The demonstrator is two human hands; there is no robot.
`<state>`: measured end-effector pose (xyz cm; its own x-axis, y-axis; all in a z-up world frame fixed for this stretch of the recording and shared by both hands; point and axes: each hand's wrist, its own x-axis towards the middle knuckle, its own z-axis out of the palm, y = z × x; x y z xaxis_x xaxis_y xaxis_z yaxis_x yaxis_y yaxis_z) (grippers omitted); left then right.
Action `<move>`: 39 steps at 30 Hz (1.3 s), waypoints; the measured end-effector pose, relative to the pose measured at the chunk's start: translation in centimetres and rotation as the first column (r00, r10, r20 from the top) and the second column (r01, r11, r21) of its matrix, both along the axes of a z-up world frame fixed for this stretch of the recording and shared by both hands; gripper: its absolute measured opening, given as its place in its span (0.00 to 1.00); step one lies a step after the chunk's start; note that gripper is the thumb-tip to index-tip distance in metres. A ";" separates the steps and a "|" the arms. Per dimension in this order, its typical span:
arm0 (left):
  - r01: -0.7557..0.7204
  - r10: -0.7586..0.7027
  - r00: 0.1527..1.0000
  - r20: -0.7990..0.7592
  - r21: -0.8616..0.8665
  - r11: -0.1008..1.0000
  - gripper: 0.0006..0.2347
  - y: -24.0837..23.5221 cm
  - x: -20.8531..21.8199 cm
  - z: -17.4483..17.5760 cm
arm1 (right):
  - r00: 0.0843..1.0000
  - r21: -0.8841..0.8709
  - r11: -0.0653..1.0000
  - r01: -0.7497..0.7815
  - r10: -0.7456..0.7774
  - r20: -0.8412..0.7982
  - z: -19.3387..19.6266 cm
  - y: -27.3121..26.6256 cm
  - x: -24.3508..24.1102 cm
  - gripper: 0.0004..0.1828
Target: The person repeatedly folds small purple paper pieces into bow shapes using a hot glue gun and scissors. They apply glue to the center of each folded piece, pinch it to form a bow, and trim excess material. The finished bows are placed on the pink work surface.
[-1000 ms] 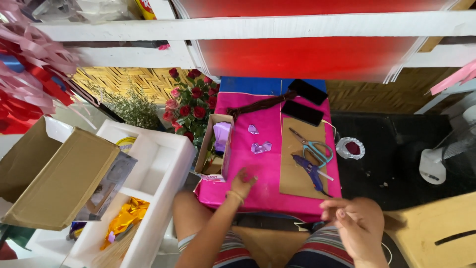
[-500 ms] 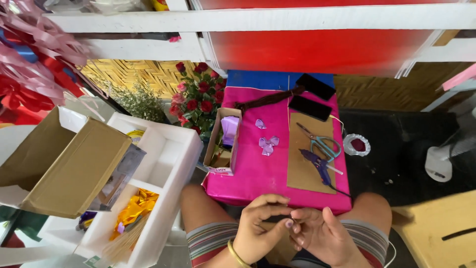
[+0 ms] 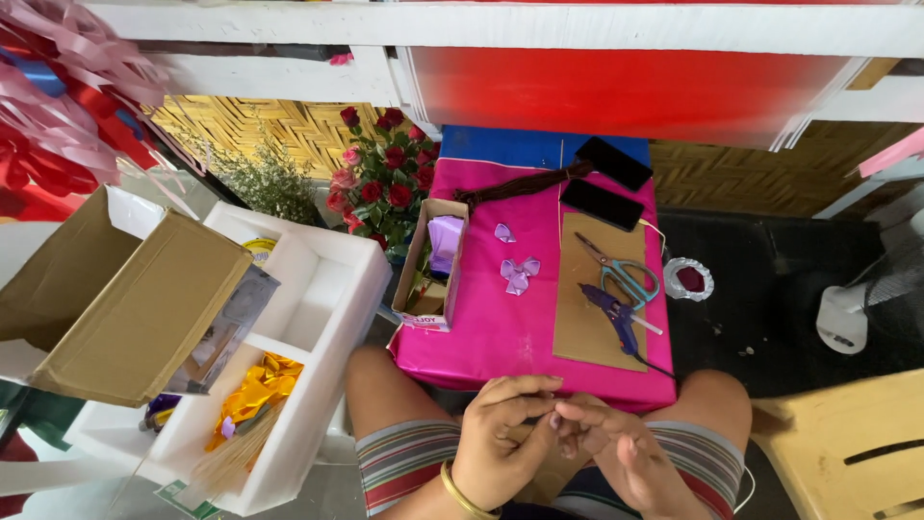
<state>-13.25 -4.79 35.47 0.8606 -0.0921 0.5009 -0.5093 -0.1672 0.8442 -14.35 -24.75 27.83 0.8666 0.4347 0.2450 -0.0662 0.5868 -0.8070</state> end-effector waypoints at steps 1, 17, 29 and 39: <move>-0.021 0.021 1.000 0.013 0.051 0.998 0.02 0.0 -0.1 -0.1 | 0.999 -0.031 0.999 0.036 -0.035 0.027 -0.2 0.0 -0.1 0.39; -0.005 0.006 0.997 -0.075 0.012 1.000 0.01 0.8 -0.5 -0.7 | 0.992 -0.057 0.998 -0.010 0.017 0.125 2.1 1.1 -0.5 0.32; 0.111 -0.123 0.986 -0.112 -0.110 0.988 0.08 2.9 -1.3 0.4 | 0.814 0.610 0.705 -0.361 0.558 -0.163 2.7 1.3 -0.4 0.40; 0.342 -0.209 0.930 -0.303 0.499 0.796 0.24 7.5 -3.0 -13.9 | 0.879 0.327 0.900 -0.290 0.385 -0.281 0.8 -0.9 1.4 0.18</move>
<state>-16.23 2.74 21.53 0.8372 -0.5377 0.1002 -0.4152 -0.5055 0.7563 -12.96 -25.68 28.61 0.7285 0.6744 0.1199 -0.5336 0.6685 -0.5181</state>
